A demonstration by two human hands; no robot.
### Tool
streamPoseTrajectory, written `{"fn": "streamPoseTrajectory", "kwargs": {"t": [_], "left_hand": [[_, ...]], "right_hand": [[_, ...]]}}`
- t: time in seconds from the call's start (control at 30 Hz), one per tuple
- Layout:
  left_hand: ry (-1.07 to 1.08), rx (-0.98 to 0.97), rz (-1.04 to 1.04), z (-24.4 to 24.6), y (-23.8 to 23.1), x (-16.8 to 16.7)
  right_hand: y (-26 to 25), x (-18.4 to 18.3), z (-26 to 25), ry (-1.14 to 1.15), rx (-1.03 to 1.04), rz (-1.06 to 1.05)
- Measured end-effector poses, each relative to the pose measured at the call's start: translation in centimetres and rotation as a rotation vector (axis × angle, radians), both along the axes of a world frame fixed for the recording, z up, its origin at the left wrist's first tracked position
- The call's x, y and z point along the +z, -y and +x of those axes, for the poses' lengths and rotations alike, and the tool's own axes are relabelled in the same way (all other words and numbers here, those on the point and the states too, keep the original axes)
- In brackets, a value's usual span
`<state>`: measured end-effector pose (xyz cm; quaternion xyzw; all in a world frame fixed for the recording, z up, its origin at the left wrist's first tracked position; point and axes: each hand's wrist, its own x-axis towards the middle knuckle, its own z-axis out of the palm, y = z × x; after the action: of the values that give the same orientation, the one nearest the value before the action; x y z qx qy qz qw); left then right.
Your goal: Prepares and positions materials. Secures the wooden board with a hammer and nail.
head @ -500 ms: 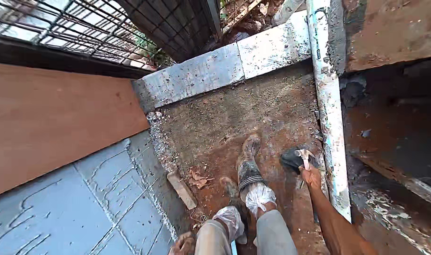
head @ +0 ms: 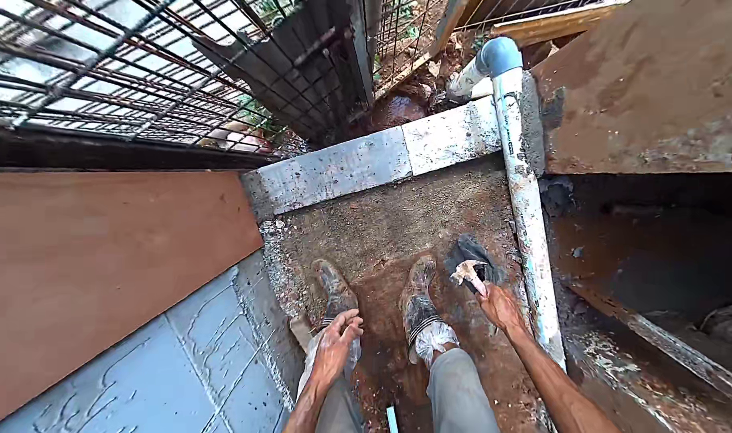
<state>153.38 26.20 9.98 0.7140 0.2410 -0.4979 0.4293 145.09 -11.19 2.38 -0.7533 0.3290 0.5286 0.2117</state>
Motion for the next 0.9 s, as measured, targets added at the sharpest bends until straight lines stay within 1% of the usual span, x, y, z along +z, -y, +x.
{"fn": "streamPoseTrajectory", "kwargs": {"t": [0.1, 0.17, 0.23, 0.3, 0.37, 0.43, 0.5, 0.6, 0.63, 0.67, 0.7, 0.73, 0.8, 0.83, 0.9], "left_hand": [[0.014, -0.032, -0.059, 4.6, 0.2, -3.0], [0.041, -0.135, -0.122, 9.2, 0.4, -6.8], [0.082, -0.339, -0.163, 13.0, 0.7, -11.1], [0.139, -0.572, -0.195, 16.8, 1.0, -15.8], [0.201, -0.754, -0.251, 20.2, 1.8, -20.4], [0.275, -0.868, -0.361, 22.2, 2.5, -24.2], [0.33, -0.933, -0.566, 22.9, 3.3, -26.7], [0.328, -1.069, -1.0, 22.0, 6.7, -28.8], [0.339, -1.12, -1.077, 21.0, 7.8, -29.4], [0.352, -1.172, -1.097, 20.1, 8.8, -30.1], [0.363, -1.23, -1.067, 19.3, 9.6, -30.8], [0.36, -1.325, -0.993, 18.9, 10.2, -31.4], [0.314, -1.591, -0.742, 18.7, 10.9, -32.2], [0.298, -1.675, -0.619, 18.7, 10.9, -32.7], [0.314, -1.744, -0.405, 18.8, 11.0, -33.4]], "right_hand": [[-2.6, -0.2, 4.8, 0.024, 0.081, 0.066], [-4.4, -2.3, 8.0, 0.039, 0.133, 0.113], [-6.0, -5.3, 9.9, 0.079, 0.205, 0.167], [-7.2, -9.8, 11.6, 0.145, 0.298, 0.22], [-8.2, -14.1, 13.5, 0.227, 0.385, 0.28], [-9.3, -17.3, 14.4, 0.32, 0.479, 0.353], [-10.2, -19.4, 14.5, 0.395, 0.557, 0.444], [-9.6, -20.5, 13.0, 0.509, 0.629, 0.512], [-9.5, -20.7, 12.0, 0.566, 0.645, 0.518], [-9.3, -21.1, 10.9, 0.628, 0.659, 0.511], [-9.1, -21.6, 10.0, 0.654, 0.671, 0.504], [-9.0, -22.0, 9.1, 0.645, 0.673, 0.498], [-8.9, -23.4, 7.1, 0.611, 0.673, 0.49], [-9.0, -24.0, 6.3, 0.594, 0.677, 0.487], [-9.1, -24.5, 5.6, 0.546, 0.698, 0.473]]}}
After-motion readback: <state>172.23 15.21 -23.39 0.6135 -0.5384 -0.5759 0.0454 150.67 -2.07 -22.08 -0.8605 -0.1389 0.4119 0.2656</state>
